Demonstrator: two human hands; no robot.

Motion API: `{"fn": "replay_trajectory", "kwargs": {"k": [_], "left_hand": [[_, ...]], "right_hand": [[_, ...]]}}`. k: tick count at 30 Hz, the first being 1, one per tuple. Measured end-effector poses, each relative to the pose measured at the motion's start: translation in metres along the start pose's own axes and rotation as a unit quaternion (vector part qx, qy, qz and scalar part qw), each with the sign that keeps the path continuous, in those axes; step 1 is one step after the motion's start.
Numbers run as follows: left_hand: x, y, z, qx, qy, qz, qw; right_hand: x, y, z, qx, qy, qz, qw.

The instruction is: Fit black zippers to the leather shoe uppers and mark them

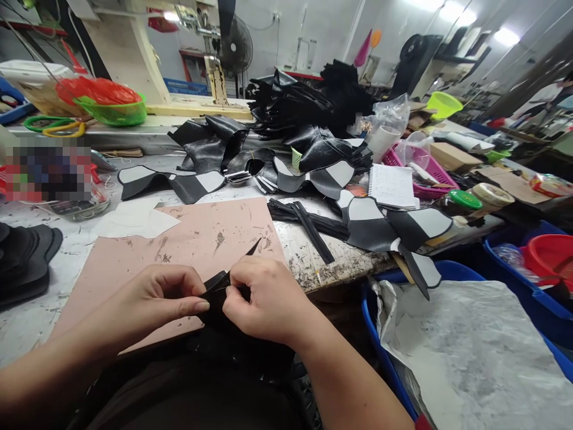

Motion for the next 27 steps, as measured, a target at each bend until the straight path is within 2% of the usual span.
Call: {"fn": "replay_trajectory", "kwargs": {"k": [6, 10, 15, 18, 22, 27], "left_hand": [[0.001, -0.008, -0.01, 0.097, 0.061, -0.006, 0.993], [-0.003, -0.02, -0.011, 0.158, 0.035, -0.043, 0.986], [-0.002, -0.018, -0.011, 0.118, 0.033, -0.019, 0.992], [-0.002, -0.019, -0.011, 0.122, 0.029, -0.035, 0.991], [0.001, -0.019, -0.006, 0.114, 0.0, -0.043, 0.993], [-0.002, -0.021, -0.005, 0.088, -0.002, -0.058, 0.994]], "right_hand": [[-0.001, 0.001, -0.001, -0.002, 0.008, 0.003, 1.0], [-0.001, 0.001, -0.006, -0.012, 0.03, 0.007, 0.999], [-0.001, 0.003, 0.002, -0.019, -0.003, 0.009, 1.0], [0.0, 0.005, 0.008, -0.006, -0.023, 0.021, 1.0], [-0.002, 0.007, 0.008, 0.014, -0.027, 0.044, 0.999], [-0.007, 0.017, 0.012, 0.008, -0.02, 0.08, 0.997]]}}
Point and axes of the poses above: each hand's wrist, its own x-axis towards the middle knuckle, its own z-axis out of the back of the hand, y = z × x, the point moved 10 cm from there along x, towards the middle knuckle, and after that the axes turned 15 degrees about z, right-handed, at the moved point
